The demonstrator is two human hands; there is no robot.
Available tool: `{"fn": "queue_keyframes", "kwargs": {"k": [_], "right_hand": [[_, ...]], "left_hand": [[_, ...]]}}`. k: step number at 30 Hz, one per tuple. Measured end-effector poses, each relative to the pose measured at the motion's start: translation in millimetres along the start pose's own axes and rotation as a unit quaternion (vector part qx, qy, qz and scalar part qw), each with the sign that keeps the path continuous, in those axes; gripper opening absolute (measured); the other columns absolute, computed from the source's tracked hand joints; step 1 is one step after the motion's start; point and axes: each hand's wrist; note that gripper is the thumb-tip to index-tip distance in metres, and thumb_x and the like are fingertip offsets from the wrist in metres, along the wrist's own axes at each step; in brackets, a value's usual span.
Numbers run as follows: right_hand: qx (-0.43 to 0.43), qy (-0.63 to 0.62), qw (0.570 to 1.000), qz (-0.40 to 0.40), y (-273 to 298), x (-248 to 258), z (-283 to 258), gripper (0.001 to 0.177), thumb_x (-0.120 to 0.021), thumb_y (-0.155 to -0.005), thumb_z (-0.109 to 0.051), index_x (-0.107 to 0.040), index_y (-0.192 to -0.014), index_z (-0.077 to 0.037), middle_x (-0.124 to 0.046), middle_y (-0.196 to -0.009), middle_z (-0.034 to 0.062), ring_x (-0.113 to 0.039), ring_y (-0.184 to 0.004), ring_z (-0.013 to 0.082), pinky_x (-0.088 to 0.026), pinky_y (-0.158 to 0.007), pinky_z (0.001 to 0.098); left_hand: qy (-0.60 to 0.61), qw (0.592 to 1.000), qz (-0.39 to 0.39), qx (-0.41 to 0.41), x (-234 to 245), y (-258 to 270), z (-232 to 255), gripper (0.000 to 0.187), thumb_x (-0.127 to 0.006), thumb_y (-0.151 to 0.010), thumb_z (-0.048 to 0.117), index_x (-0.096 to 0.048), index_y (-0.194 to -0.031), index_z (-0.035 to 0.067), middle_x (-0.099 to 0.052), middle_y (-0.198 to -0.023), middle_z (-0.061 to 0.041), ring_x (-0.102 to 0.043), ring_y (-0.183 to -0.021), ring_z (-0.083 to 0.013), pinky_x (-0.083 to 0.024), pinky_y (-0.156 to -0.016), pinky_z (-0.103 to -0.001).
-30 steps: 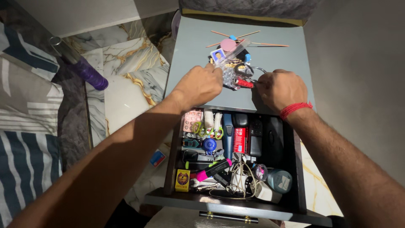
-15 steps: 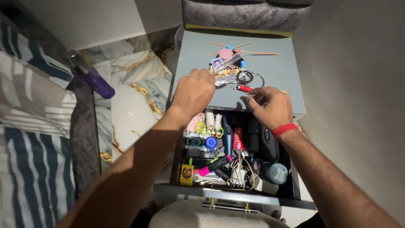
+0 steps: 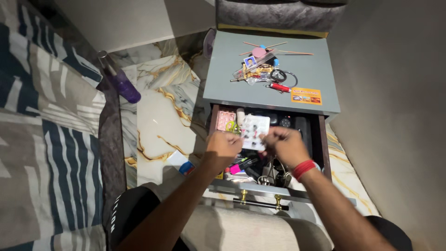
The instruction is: The person sits on the floor and organizes a cluttered bedside drawer by moving various small items from the drawer surface into the drawer interior. They handle remote controls, a box of matches, scissors, pens, and other miscellaneous objects, placing them inside the drawer.
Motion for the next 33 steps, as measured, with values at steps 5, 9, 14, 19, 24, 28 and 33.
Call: {"fn": "queue_keyframes", "kwargs": {"k": [5,9,14,19,24,28,33], "right_hand": [[-0.091,-0.083,0.992,-0.005,-38.5,-29.0,35.9,0.008,-0.065,-0.092,-0.003,-0.072,-0.088,-0.003,-0.068,-0.077,0.0012,-0.063,-0.062,0.0114,-0.060,-0.063,0.0307],[-0.092,-0.084,0.992,0.010,-100.9,-43.1,55.9,0.006,-0.071,-0.090,0.001,-0.068,-0.085,0.001,-0.067,-0.076,0.0063,-0.065,-0.062,0.0167,-0.065,-0.067,0.0374],[-0.116,-0.068,0.990,0.044,-137.0,-50.4,47.9,0.005,-0.068,-0.085,0.001,-0.072,-0.085,0.002,-0.072,-0.077,0.0105,-0.071,-0.065,0.0211,-0.064,-0.060,0.0398],[-0.079,0.201,0.961,0.174,-143.0,-62.0,46.3,0.014,-0.078,-0.086,-0.016,-0.077,-0.083,-0.002,-0.075,-0.082,0.0110,-0.070,-0.070,0.0191,-0.056,-0.068,0.0340],[-0.012,0.276,0.945,0.174,-142.3,-79.9,40.7,0.021,-0.084,-0.077,-0.022,-0.076,-0.084,-0.004,-0.079,-0.088,0.0122,-0.078,-0.085,0.0229,-0.060,-0.079,0.0362],[-0.007,0.408,0.905,0.122,-115.4,-81.3,3.6,0.028,-0.089,-0.076,-0.036,-0.082,-0.094,-0.016,-0.075,-0.096,0.0159,-0.072,-0.094,0.0356,-0.057,-0.084,0.0444],[0.052,0.452,0.886,0.092,-101.8,-76.9,-7.8,0.028,-0.085,-0.079,-0.037,-0.082,-0.099,-0.018,-0.076,-0.096,0.0181,-0.072,-0.093,0.0388,-0.058,-0.084,0.0469]], "left_hand": [[-0.015,0.991,0.010,0.132,16.7,-2.7,-3.2,0.024,-0.071,-0.084,0.020,-0.075,-0.072,0.000,-0.071,-0.060,-0.008,-0.069,-0.052,-0.0177,-0.058,-0.053,-0.035],[-0.155,0.983,0.053,0.077,29.0,-27.5,2.3,0.017,-0.071,-0.082,0.016,-0.075,-0.074,0.001,-0.073,-0.072,-0.020,-0.075,-0.068,-0.0327,-0.061,-0.068,-0.040],[-0.282,0.952,0.092,-0.082,15.4,-45.1,-20.5,0.010,-0.071,-0.082,0.008,-0.076,-0.085,0.000,-0.073,-0.089,-0.026,-0.072,-0.091,-0.0442,-0.059,-0.083,-0.048],[-0.370,0.927,0.035,-0.036,0.7,-52.4,-23.4,0.010,-0.070,-0.079,0.006,-0.078,-0.085,0.003,-0.073,-0.091,-0.023,-0.073,-0.090,-0.0429,-0.060,-0.079,-0.050],[-0.368,0.928,0.021,-0.052,7.9,-48.3,-26.7,0.013,-0.063,-0.082,0.005,-0.076,-0.084,0.001,-0.072,-0.090,-0.025,-0.072,-0.089,-0.0446,-0.059,-0.079,-0.051],[-0.345,0.937,0.036,-0.043,10.5,-49.1,-29.8,0.014,-0.059,-0.082,0.004,-0.073,-0.081,-0.001,-0.071,-0.088,-0.029,-0.071,-0.087,-0.0478,-0.058,-0.079,-0.054],[-0.344,0.938,0.029,-0.031,10.3,-51.0,-33.1,0.015,-0.058,-0.082,0.005,-0.072,-0.080,-0.002,-0.071,-0.088,-0.029,-0.070,-0.089,-0.0491,-0.058,-0.081,-0.054]]}}
Point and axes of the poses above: each hand's wrist, its own y-axis away from the middle knuckle, its own x-axis out of the back of the hand, z = x × y
